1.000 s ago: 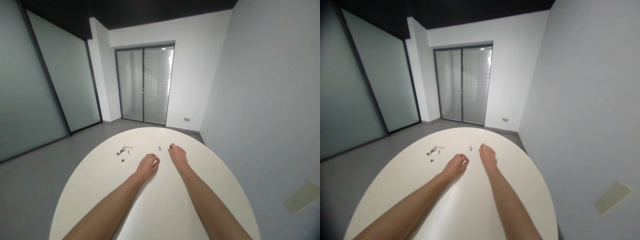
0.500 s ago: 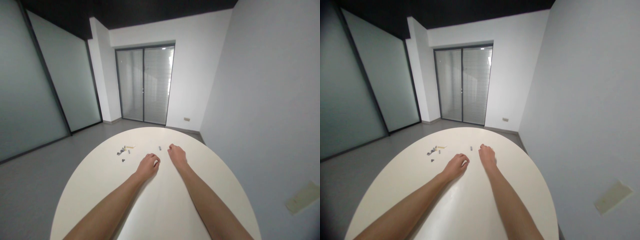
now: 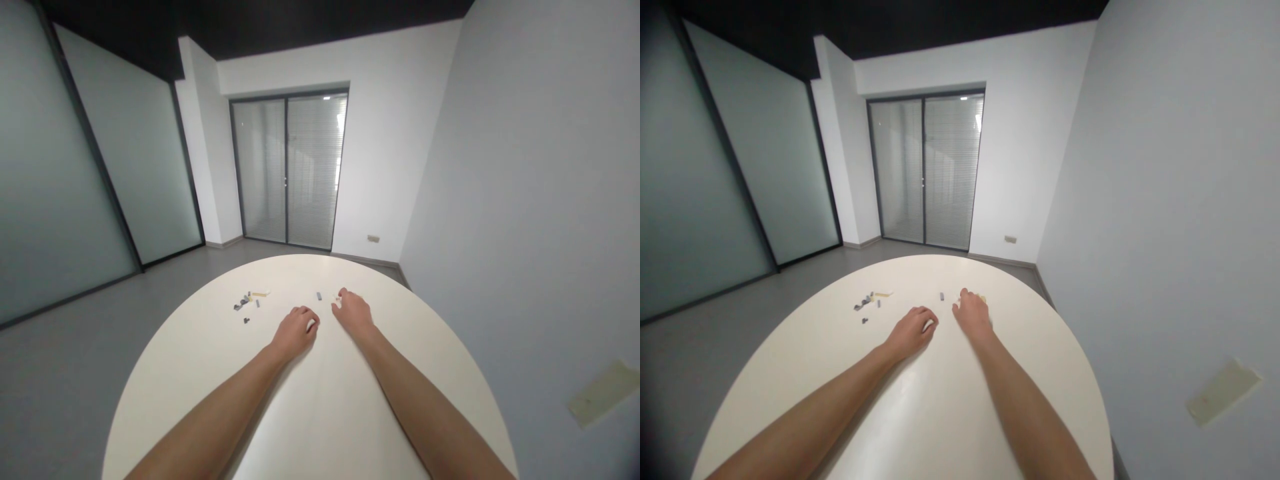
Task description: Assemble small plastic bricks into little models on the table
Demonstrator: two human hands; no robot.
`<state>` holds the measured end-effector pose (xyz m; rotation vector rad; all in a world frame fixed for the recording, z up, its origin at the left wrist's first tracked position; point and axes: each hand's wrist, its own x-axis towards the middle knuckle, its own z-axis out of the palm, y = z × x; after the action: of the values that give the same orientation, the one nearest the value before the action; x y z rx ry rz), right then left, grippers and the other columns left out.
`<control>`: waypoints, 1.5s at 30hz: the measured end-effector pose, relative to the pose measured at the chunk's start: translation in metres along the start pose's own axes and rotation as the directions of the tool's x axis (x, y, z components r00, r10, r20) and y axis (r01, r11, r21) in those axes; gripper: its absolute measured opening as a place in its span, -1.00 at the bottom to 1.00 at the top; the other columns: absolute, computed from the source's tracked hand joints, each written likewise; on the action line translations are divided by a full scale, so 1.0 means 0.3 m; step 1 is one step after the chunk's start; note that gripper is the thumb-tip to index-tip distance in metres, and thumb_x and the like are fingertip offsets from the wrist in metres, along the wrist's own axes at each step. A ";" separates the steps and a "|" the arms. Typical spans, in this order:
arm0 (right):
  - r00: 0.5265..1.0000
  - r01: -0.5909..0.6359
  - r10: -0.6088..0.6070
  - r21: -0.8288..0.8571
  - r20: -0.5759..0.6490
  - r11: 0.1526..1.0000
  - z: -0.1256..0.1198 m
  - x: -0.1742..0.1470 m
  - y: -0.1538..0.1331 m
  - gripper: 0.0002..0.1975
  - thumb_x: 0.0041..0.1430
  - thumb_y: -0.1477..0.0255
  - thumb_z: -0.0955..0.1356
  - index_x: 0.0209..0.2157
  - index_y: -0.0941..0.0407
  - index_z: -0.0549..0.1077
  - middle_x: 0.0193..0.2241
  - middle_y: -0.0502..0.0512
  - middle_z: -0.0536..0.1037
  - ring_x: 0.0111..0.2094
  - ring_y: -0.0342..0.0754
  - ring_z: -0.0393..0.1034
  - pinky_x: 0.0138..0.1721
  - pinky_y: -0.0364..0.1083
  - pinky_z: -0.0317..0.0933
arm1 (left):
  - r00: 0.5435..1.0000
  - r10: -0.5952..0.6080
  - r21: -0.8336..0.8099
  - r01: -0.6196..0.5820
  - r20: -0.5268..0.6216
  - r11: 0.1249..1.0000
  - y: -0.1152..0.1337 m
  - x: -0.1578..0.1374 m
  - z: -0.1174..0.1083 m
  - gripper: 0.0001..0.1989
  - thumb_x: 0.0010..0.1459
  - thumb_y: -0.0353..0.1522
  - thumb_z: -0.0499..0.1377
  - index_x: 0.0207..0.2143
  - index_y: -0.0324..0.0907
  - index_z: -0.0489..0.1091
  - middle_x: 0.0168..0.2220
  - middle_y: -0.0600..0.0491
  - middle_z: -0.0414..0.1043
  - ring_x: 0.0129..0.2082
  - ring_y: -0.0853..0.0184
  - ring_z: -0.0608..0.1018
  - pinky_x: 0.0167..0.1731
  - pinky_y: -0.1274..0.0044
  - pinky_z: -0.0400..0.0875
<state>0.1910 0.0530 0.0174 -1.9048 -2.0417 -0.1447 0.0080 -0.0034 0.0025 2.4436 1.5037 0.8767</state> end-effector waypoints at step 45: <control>0.950 0.309 -0.311 0.235 -0.028 0.922 0.002 -0.139 0.101 -0.70 0.30 0.36 0.24 -0.02 0.16 0.43 -0.02 0.18 0.47 0.05 -0.05 0.31 0.11 -0.11 0.10 | 0.877 -0.372 0.310 0.461 -0.305 0.831 -0.127 0.005 -0.029 -0.56 0.19 -0.20 0.05 0.05 -0.24 0.36 0.26 -0.21 0.14 0.26 -0.09 0.14 0.20 0.16 0.00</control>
<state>0.2224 0.0164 -0.0010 -1.4361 -2.2422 0.0322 -0.0256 0.0151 -0.0053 2.1275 2.3773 0.8655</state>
